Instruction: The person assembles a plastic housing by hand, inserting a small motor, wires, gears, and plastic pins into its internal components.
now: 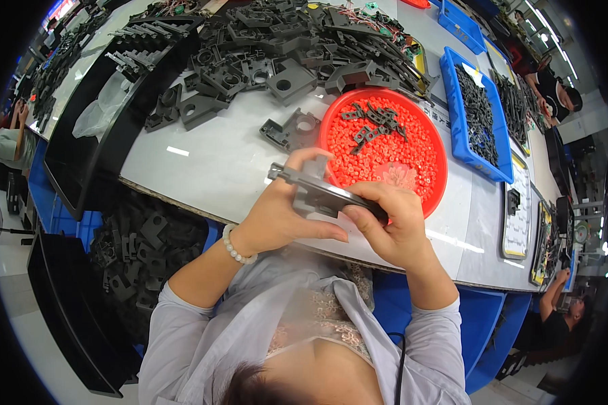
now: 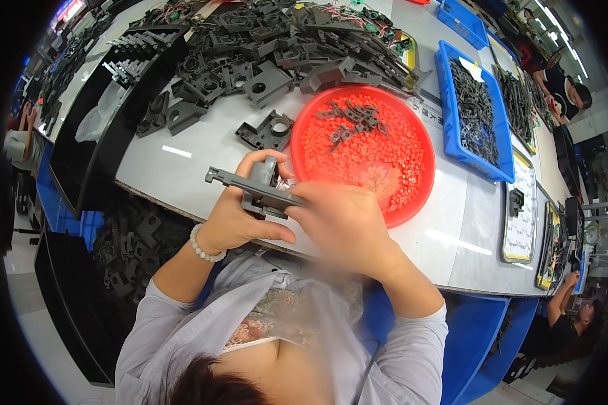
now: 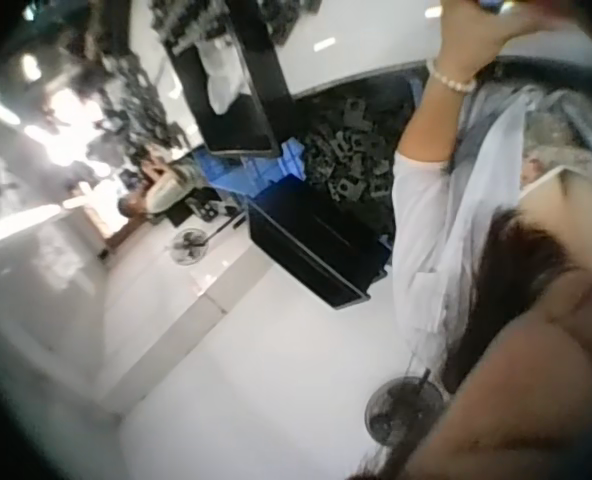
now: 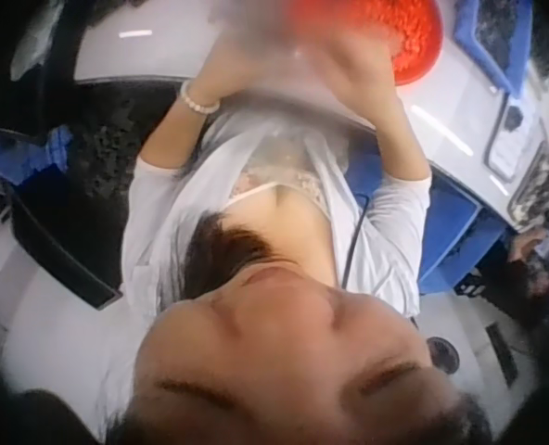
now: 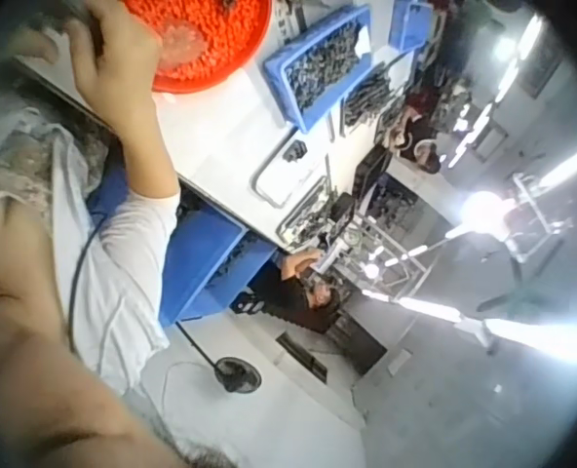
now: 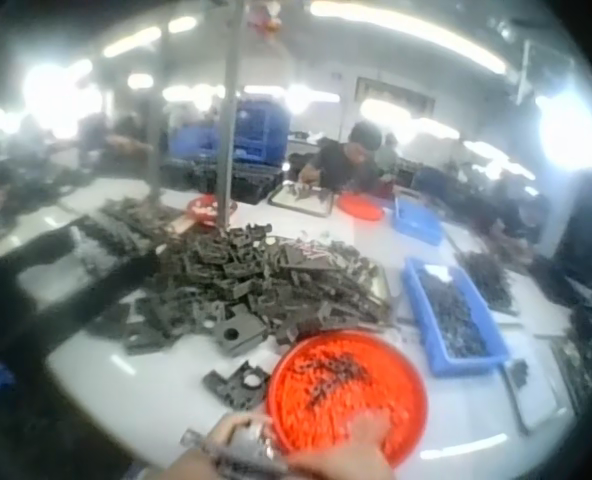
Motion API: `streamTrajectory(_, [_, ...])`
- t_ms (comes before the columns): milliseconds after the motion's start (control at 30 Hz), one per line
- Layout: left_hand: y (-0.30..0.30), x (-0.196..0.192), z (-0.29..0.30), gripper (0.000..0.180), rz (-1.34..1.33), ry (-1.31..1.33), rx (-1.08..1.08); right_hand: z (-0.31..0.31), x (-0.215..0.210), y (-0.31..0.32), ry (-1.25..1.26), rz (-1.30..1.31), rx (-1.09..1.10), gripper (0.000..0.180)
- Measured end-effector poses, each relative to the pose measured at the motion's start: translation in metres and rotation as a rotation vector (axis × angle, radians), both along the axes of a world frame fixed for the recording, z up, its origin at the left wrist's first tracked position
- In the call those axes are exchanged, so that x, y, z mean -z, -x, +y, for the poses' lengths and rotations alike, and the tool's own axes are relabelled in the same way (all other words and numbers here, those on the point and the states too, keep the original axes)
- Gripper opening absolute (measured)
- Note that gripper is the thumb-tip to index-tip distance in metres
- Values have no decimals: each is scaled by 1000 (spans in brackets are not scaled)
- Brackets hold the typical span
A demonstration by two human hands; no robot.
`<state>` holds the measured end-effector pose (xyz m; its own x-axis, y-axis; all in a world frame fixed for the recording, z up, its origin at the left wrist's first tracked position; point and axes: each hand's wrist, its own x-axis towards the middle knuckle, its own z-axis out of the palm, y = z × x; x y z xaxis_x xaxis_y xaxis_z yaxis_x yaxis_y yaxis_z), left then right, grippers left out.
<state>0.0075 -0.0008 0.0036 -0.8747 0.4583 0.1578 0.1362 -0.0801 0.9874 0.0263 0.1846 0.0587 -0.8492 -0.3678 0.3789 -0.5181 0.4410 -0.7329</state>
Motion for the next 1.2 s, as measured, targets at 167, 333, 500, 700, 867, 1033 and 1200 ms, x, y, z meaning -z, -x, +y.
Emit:
streamTrajectory(167, [-1, -2, 6, 42, -9, 103, -21, 5, 0, -1, -142, 26, 24, 22])
streamTrajectory(333, [-3, 1, 10, 66, -11, 88, -68, 5, 5, 1, -118, 92, -7, 22])
streamTrajectory(500, [-4, 1, 14, 66, -90, 164, -35, -1, 11, 2, -107, 79, -9, 19])
streamTrajectory(700, [8, -5, 6, 53, 26, 323, 32, -4, 17, 6, 0, 22, 36, 18])
streamTrajectory(867, [11, 2, 8, 48, -11, 267, 44, 7, 3, 17, -3, -196, -107, 20])
streamTrajectory(1033, [12, 23, 0, 55, -91, -203, -28, 57, 4, 47, 99, -391, 96, 21])
streamTrajectory(1200, [-1, 43, -2, 46, -254, -444, -137, 75, 44, 94, -345, 184, 132, 17])
